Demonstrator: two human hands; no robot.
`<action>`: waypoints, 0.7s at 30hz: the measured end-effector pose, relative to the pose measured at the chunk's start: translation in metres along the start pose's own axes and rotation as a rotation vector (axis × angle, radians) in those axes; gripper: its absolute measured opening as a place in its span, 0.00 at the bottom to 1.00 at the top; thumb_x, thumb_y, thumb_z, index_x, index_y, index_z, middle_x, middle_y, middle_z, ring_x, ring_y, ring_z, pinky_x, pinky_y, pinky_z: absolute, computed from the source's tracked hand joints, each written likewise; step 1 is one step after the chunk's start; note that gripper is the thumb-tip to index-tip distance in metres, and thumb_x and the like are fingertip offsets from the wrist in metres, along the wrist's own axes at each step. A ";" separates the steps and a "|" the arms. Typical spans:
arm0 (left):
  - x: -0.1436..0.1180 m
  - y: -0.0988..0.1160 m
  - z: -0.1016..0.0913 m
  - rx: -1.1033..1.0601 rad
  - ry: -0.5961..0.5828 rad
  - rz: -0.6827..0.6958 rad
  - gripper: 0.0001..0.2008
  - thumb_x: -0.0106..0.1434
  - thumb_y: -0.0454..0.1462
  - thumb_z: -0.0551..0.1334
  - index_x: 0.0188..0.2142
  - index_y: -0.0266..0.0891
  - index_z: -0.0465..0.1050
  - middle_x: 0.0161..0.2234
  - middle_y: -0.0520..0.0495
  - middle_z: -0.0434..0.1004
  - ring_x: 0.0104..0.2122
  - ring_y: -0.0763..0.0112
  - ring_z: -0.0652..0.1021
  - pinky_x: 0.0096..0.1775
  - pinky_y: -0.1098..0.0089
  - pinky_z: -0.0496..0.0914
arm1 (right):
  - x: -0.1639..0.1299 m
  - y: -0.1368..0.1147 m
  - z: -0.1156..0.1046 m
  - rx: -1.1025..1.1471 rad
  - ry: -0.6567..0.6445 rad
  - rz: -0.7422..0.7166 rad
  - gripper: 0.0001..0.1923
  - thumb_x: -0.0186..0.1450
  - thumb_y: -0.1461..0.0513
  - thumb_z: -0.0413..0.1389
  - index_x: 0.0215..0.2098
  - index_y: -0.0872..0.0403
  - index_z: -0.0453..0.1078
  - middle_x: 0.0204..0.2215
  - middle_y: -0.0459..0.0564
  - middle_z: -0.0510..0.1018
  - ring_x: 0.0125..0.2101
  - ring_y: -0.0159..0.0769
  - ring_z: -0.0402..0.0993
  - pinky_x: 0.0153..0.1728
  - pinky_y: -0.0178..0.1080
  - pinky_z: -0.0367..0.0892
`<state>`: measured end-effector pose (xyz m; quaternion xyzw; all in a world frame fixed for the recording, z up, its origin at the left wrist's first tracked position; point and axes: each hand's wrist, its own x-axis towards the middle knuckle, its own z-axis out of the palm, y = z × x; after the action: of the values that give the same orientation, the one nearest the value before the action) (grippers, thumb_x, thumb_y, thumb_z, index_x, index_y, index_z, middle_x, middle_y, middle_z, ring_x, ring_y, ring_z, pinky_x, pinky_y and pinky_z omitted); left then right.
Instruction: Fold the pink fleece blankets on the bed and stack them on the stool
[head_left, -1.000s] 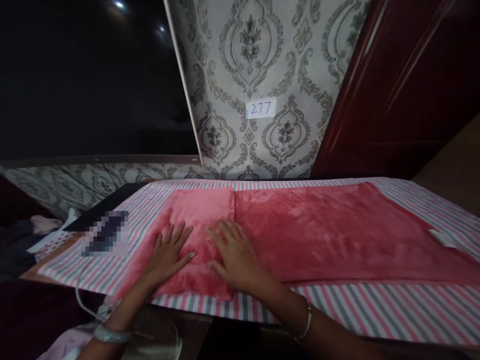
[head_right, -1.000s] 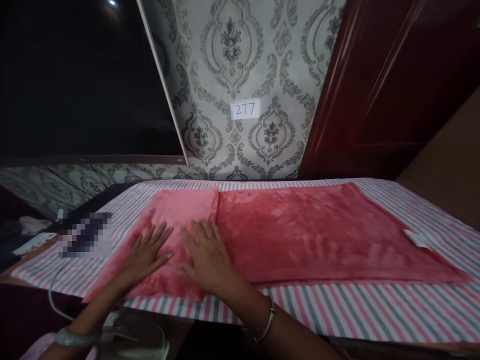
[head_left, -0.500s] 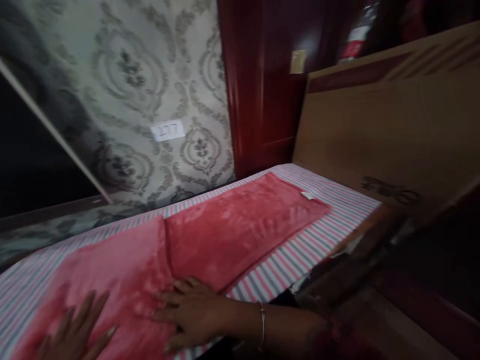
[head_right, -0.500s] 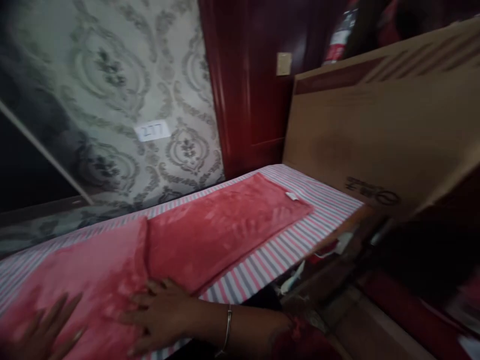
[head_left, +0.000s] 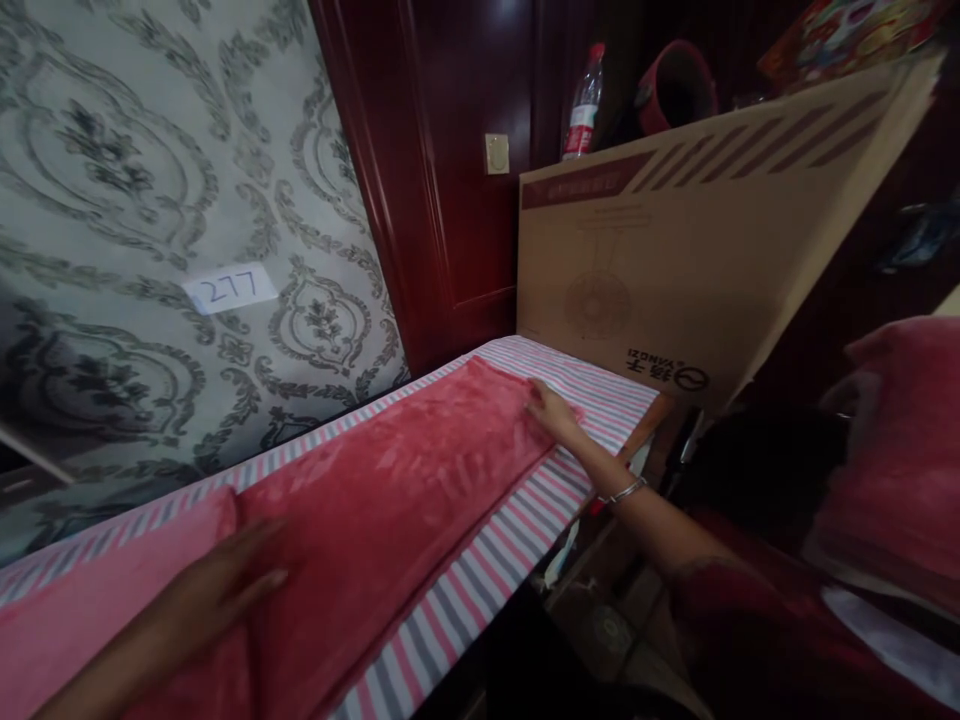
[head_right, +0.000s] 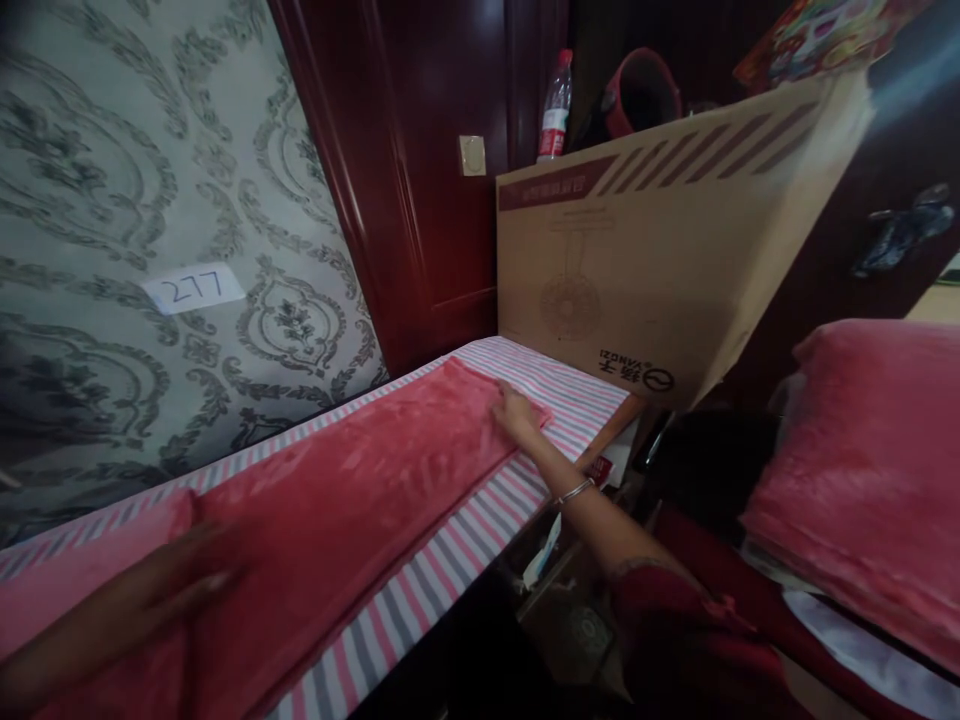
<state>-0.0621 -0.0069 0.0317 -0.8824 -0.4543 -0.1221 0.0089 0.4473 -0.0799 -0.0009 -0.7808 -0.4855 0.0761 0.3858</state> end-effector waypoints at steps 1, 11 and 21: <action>0.019 0.011 0.007 -0.032 -0.123 0.056 0.33 0.57 0.59 0.55 0.55 0.48 0.76 0.58 0.50 0.76 0.58 0.57 0.76 0.59 0.61 0.69 | 0.008 0.011 -0.007 -0.030 0.016 0.039 0.33 0.67 0.66 0.52 0.69 0.59 0.56 0.61 0.64 0.71 0.60 0.49 0.69 0.59 0.48 0.64; 0.100 0.111 0.091 0.165 -0.114 0.128 0.32 0.69 0.48 0.51 0.69 0.40 0.58 0.70 0.36 0.54 0.69 0.46 0.57 0.64 0.39 0.54 | 0.048 0.070 -0.007 -0.223 -0.075 0.255 0.27 0.67 0.55 0.56 0.62 0.57 0.66 0.54 0.63 0.77 0.52 0.50 0.74 0.49 0.44 0.67; 0.097 0.100 0.103 0.189 -0.100 0.127 0.32 0.69 0.50 0.51 0.70 0.44 0.56 0.71 0.42 0.53 0.69 0.47 0.57 0.64 0.41 0.56 | 0.056 0.099 -0.016 -0.069 -0.151 0.253 0.15 0.59 0.54 0.62 0.37 0.56 0.76 0.33 0.51 0.81 0.33 0.38 0.76 0.30 0.35 0.62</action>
<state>0.0934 0.0250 -0.0372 -0.9095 -0.4071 -0.0336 0.0770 0.5534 -0.0654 -0.0423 -0.8405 -0.4133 0.1660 0.3086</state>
